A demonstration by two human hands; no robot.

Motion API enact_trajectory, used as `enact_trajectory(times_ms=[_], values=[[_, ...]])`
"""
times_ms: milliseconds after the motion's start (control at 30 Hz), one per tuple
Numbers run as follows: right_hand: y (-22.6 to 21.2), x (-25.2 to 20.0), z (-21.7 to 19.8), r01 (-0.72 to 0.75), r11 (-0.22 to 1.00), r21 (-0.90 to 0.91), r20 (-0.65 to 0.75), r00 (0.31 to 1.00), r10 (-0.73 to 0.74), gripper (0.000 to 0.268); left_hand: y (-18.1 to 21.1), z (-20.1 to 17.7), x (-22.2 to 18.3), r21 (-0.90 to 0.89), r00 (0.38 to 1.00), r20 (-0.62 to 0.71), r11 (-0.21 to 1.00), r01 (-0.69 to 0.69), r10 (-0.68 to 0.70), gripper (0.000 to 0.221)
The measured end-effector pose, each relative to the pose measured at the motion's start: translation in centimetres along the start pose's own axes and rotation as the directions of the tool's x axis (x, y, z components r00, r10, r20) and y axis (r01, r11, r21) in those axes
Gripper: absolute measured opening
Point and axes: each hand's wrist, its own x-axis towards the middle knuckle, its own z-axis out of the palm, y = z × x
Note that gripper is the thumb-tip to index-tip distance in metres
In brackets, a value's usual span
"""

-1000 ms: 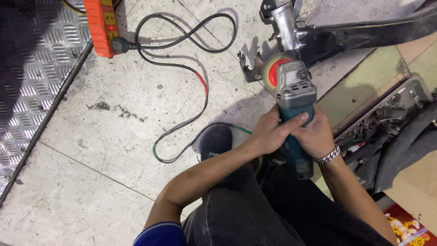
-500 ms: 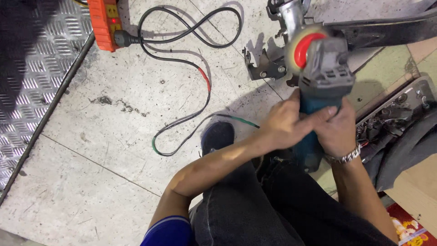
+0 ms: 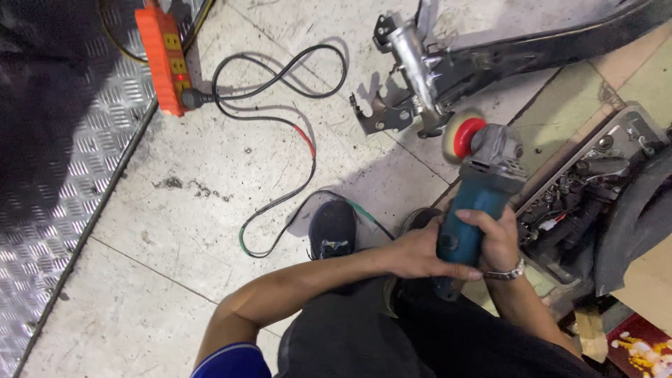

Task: Grinding a motorcycle frame using an angle grinder to smooth the surface

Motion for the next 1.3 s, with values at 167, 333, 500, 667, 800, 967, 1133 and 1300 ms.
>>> enact_trajectory(times_ms=[167, 333, 500, 667, 800, 967, 1133, 1300], values=[[-0.8, -0.7, 1.7, 0.006, 0.989, 0.151, -0.045, 0.999, 0.001, 0.03, -4.5, 1.3, 1.9, -0.055, 0.984, -0.153, 0.994, -0.097, 0.087, 0.108], [-1.3, -0.3, 3.4, -0.009, 0.958, 0.287, -0.037, 0.999, 0.02, 0.044, -6.5, 0.0, 1.5, 0.044, 0.953, -0.249, 0.985, -0.167, 0.173, 0.086], [-3.6, 0.1, 6.9, -0.224, 0.911, 0.347, 0.06, 0.974, 0.217, 0.044, -8.0, -1.8, 0.5, 0.227, 0.893, -0.435, 0.974, -0.015, 0.115, 0.075], [0.4, 1.3, 8.8, -0.215, 0.944, 0.251, 0.127, 0.974, 0.188, 0.069, -11.0, -4.2, -0.4, 0.354, 0.846, -0.516, 0.933, 0.069, 0.133, 0.074], [4.2, 1.7, 10.6, -0.226, 0.882, 0.414, 0.283, 0.953, 0.112, 0.065, -12.9, -6.1, -0.5, 0.274, 0.808, -0.569, 0.962, 0.01, 0.154, 0.074], [5.0, 1.8, 12.3, -0.165, 0.835, 0.525, 0.301, 0.954, -0.001, 0.052, -12.4, -7.8, -1.2, 0.347, 0.794, -0.599, 0.927, 0.142, 0.102, 0.065], [8.4, 1.8, 15.0, -0.233, 0.753, 0.616, 0.398, 0.916, -0.042, 0.052, -12.4, -7.7, -2.5, 0.314, 0.725, -0.688, 0.899, 0.307, -0.008, 0.06], [8.1, 1.7, 15.6, -0.183, 0.697, 0.693, 0.364, 0.924, -0.12, 0.048, -12.6, -8.5, -3.6, 0.312, 0.65, -0.758, 0.842, 0.44, -0.058, 0.052]])
